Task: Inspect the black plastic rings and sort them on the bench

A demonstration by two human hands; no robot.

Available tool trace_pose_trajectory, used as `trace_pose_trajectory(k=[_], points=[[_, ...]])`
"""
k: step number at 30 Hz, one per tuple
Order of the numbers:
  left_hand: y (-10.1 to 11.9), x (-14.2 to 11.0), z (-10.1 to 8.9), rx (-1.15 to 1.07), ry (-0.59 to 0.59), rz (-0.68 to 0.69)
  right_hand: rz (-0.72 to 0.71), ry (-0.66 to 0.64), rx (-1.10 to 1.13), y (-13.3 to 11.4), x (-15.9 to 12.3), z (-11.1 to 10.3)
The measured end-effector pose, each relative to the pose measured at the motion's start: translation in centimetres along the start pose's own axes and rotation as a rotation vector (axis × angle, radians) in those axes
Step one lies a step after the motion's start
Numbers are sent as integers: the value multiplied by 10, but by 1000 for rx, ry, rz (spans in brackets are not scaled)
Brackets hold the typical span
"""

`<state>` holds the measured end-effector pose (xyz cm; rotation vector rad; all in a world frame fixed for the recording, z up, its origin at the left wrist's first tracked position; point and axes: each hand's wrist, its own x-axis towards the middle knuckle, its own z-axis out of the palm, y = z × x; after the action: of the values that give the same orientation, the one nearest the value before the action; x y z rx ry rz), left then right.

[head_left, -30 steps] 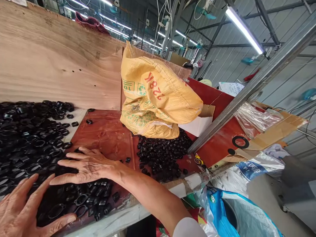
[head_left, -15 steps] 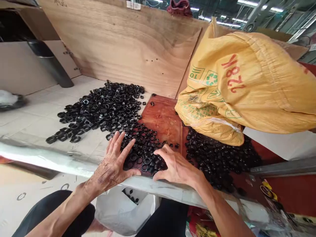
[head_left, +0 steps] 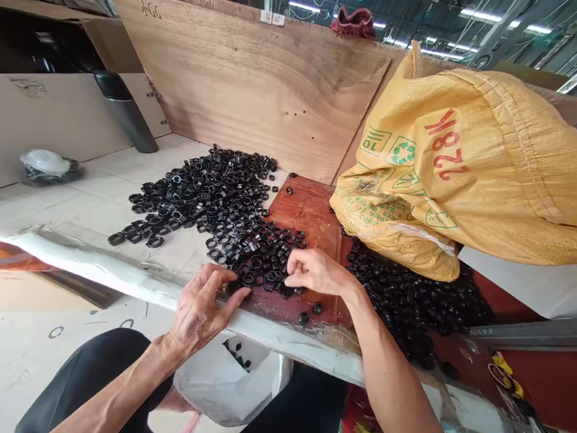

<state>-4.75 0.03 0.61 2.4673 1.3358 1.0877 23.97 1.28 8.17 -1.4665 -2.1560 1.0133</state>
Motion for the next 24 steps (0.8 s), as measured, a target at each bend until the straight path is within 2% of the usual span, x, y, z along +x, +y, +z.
trace_pose_trajectory(k=[3,6,8,11,14,17,20,24], points=[[6,-17,-3,-73,-69,-111,94,-133,-12,-2,-15,1],[21,-15,6,-134,-166,-54,156,-191,-101,-7,-21,8],[32,-6,15,-125,-238,15,114,-142,-132,-10,-18,15],[39,7,25,-18,-256,73,59,-50,-114,-12,-12,20],[31,8,26,-4,-243,90,59,13,-131,-16,-15,13],[23,3,20,-31,-231,102,65,27,-195,-25,-31,10],[22,1,20,-97,-231,92,42,1,-273,-32,-47,29],[25,3,27,-217,-233,46,178,63,-476,-24,-56,65]])
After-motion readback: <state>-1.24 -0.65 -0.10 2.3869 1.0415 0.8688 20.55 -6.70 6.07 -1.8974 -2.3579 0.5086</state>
